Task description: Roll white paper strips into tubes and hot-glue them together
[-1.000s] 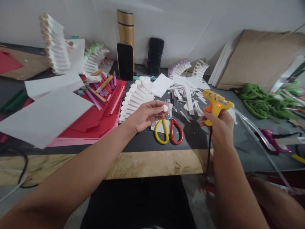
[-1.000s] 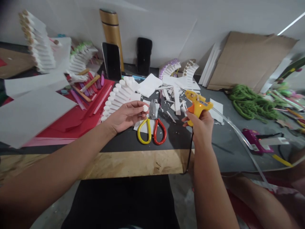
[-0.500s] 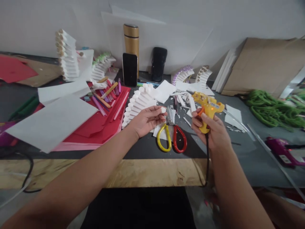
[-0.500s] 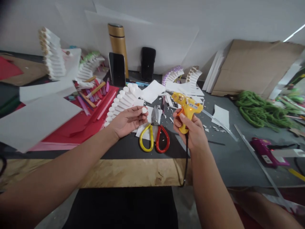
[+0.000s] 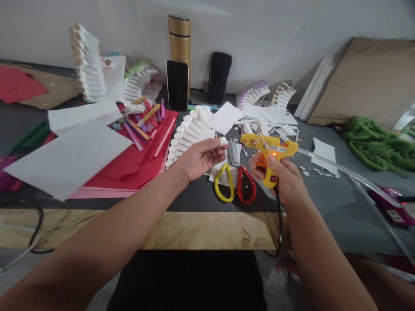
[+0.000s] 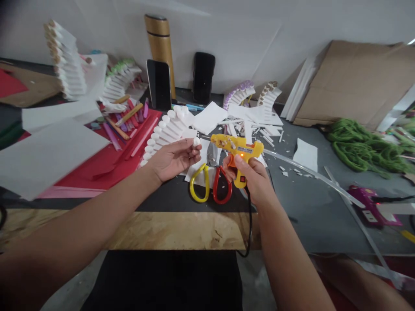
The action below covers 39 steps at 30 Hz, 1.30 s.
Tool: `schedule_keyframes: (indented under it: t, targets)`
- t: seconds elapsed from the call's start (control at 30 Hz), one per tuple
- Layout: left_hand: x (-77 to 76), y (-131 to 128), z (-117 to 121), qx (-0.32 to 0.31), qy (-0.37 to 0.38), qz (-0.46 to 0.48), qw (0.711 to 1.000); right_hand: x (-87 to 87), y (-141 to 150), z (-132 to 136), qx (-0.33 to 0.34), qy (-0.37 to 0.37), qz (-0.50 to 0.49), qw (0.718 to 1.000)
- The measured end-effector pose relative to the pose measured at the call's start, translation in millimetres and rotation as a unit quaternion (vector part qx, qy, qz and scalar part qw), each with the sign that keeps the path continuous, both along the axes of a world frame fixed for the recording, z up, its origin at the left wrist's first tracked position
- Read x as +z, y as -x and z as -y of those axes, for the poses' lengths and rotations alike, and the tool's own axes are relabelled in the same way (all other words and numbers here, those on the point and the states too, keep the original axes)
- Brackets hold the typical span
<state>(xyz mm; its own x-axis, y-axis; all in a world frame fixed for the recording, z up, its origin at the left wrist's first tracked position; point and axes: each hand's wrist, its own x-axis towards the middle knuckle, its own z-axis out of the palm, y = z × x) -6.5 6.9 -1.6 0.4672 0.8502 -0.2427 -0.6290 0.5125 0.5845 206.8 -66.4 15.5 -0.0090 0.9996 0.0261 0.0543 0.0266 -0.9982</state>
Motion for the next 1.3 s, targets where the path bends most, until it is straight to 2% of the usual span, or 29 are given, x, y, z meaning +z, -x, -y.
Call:
schedule_keyframes:
  t: [0.27,0.53,0.73,1.3]
  targets:
    - [2.7,0.5,2.2,-0.009,-0.014,-0.003,1.0,6.5,5.5,3.7,0.036,-0.008,-0.011,0.999]
    - [2.0,0.2,2.1,-0.018,-0.027,-0.007,0.999,2.7,2.3,2.4,0.042,-0.003,-0.007,0.999]
    - [3.5,0.7,2.1,-0.022,-0.034,-0.011,0.999,-0.1,1.4,1.5,0.066,-0.012,-0.047,0.997]
    - [7.5,0.1,4.0,-0.005,-0.017,-0.021,1.0,0.7,1.3,2.1,0.061,-0.009,-0.062,0.996]
